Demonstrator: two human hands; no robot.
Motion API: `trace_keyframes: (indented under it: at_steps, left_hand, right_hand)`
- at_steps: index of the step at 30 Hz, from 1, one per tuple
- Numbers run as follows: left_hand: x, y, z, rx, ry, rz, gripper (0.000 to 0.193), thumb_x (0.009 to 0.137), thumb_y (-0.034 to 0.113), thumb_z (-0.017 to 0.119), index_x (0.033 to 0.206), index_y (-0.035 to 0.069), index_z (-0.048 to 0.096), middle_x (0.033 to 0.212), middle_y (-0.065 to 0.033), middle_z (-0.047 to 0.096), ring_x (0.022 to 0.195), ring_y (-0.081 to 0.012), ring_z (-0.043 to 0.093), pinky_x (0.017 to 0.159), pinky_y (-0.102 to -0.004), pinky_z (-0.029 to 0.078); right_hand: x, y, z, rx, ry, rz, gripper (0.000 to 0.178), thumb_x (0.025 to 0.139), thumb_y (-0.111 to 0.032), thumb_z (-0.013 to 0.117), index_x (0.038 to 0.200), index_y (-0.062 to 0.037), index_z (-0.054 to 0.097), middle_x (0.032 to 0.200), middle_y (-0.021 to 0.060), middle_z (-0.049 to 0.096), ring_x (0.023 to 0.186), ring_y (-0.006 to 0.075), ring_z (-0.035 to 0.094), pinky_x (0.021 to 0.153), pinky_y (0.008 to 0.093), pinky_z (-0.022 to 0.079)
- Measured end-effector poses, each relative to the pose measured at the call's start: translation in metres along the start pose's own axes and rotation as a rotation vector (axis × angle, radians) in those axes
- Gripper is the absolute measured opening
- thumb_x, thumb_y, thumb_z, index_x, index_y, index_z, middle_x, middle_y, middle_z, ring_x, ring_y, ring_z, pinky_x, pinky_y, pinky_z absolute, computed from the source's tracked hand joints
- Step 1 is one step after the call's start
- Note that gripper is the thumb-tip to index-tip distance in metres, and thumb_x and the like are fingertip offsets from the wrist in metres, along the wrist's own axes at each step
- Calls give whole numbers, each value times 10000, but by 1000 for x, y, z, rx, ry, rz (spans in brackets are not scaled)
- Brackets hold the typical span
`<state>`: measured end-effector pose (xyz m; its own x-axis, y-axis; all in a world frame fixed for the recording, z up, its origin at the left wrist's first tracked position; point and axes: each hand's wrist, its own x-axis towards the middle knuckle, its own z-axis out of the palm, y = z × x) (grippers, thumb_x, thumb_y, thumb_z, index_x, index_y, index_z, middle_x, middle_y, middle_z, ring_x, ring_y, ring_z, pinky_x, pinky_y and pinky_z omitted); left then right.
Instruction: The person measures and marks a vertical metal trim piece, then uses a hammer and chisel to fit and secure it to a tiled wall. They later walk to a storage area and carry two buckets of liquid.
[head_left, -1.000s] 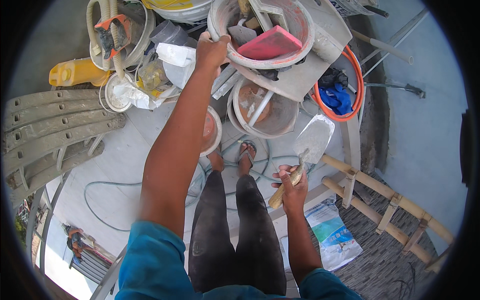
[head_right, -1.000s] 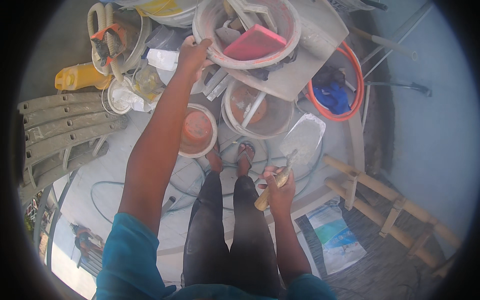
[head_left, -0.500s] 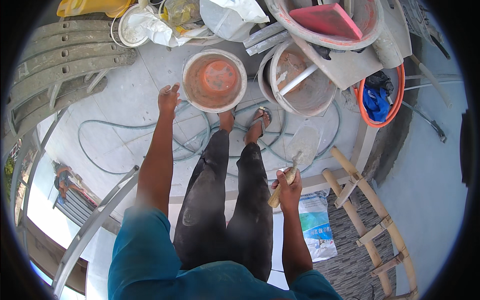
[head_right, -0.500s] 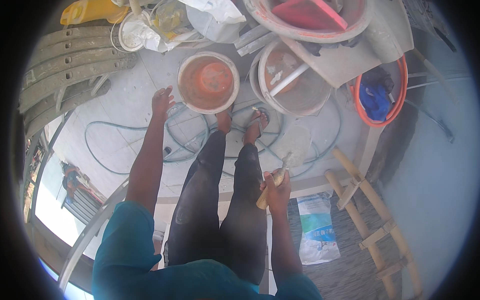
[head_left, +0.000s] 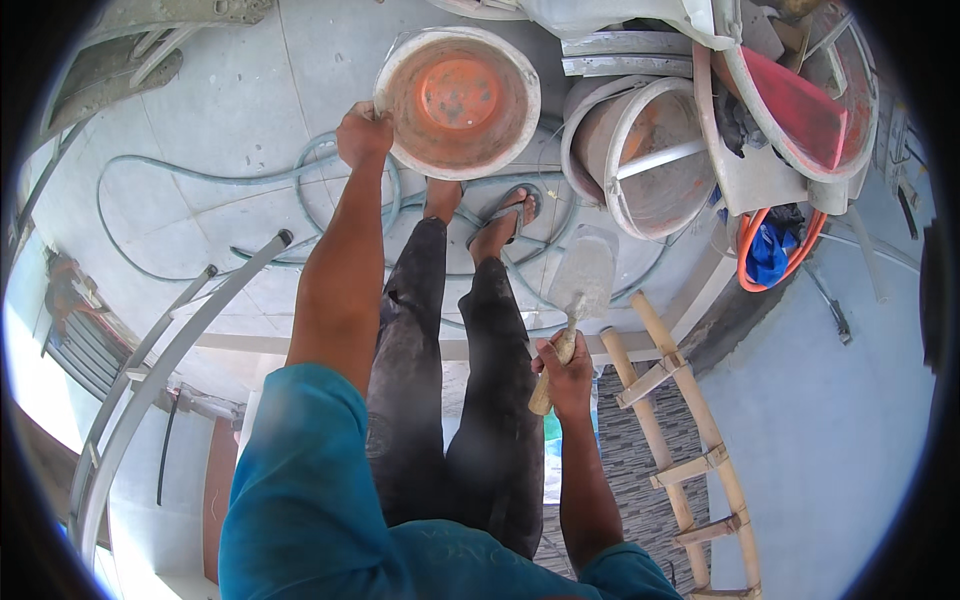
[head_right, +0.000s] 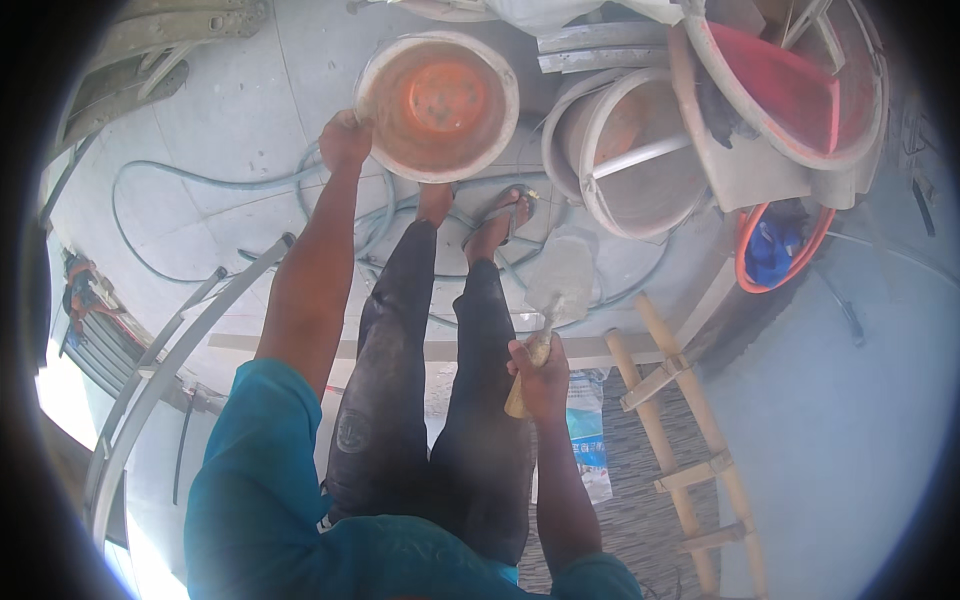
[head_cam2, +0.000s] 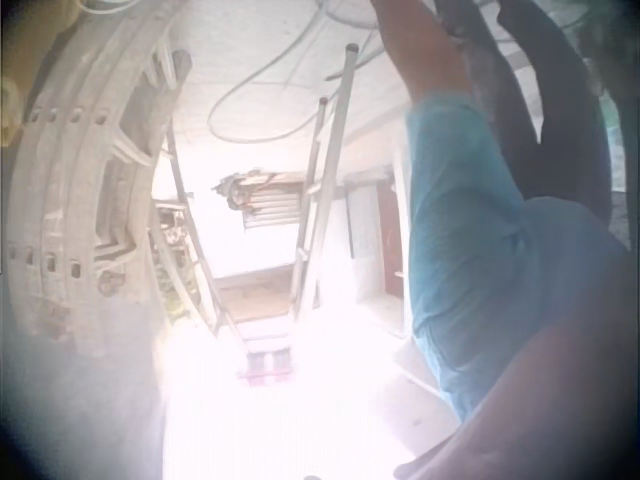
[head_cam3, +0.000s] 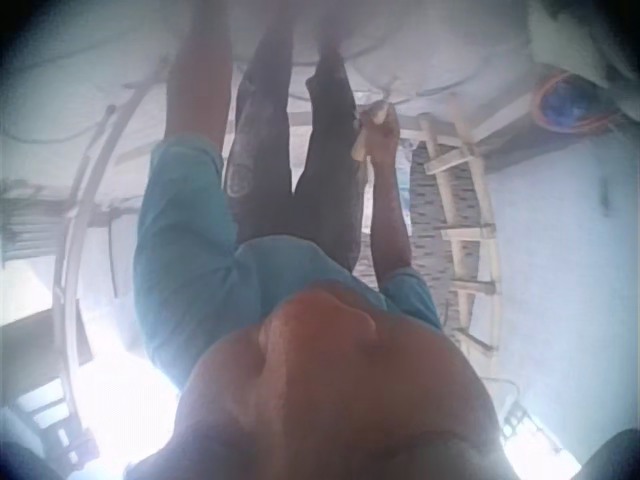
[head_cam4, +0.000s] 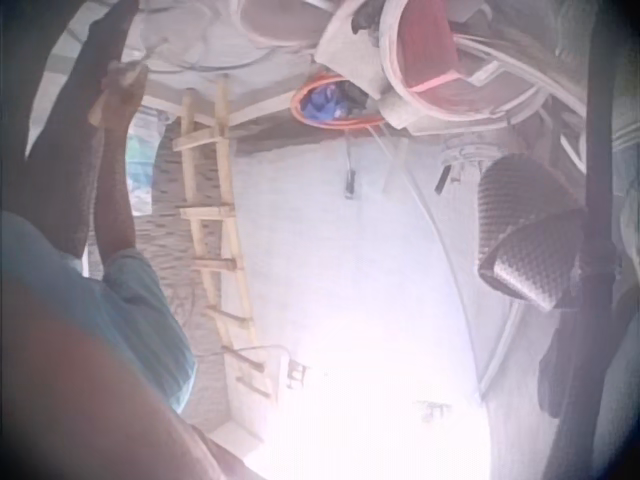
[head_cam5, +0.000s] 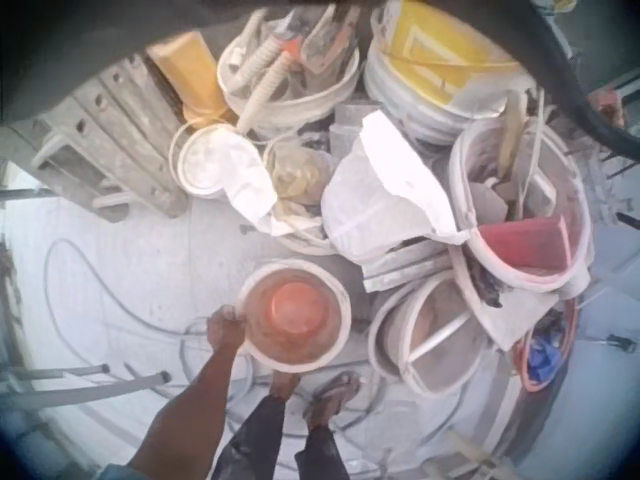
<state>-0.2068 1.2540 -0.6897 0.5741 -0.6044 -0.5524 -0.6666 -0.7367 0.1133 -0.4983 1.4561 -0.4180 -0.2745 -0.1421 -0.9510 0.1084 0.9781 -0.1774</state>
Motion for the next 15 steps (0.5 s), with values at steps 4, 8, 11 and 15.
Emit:
trace_keyframes:
  at_steps: [4, 8, 11, 15]
  left_hand:
    - [7, -14, -3, -23, -89, 68, 317, 758, 294, 737, 1070, 235, 749, 961, -65, 752, 933, -262, 717, 843, -401, 553]
    - [6, -27, -14, -58, -45, 141, 338, 765, 261, 722, 1102, 239, 739, 1022, -64, 750, 990, -251, 706, 892, -398, 534]
    - [-3, -25, -28, -190, -140, 142, 341, 767, 234, 720, 1107, 235, 739, 1009, -81, 750, 966, -268, 712, 867, -402, 543]
    - [1, -26, -15, -98, 44, 167, 318, 777, 223, 720, 1093, 193, 738, 961, -81, 752, 920, -288, 720, 832, -407, 553]
  right_hand:
    - [-3, -12, 7, -32, -49, -40, 236, 903, -160, 725, 949, -42, 526, 765, 36, 589, 634, 108, 608, 597, 268, 495]
    - [-2, -14, 7, -72, -34, -71, 253, 901, -162, 734, 957, -53, 513, 772, 43, 592, 618, 118, 611, 579, 268, 503]
    - [0, -12, 8, -55, -16, -49, 264, 900, -162, 739, 966, -59, 506, 785, 45, 593, 613, 124, 613, 568, 268, 506]
    - [5, -6, 8, 32, -32, -33, 265, 903, -169, 739, 971, -60, 506, 799, 45, 598, 618, 126, 616, 570, 272, 512]
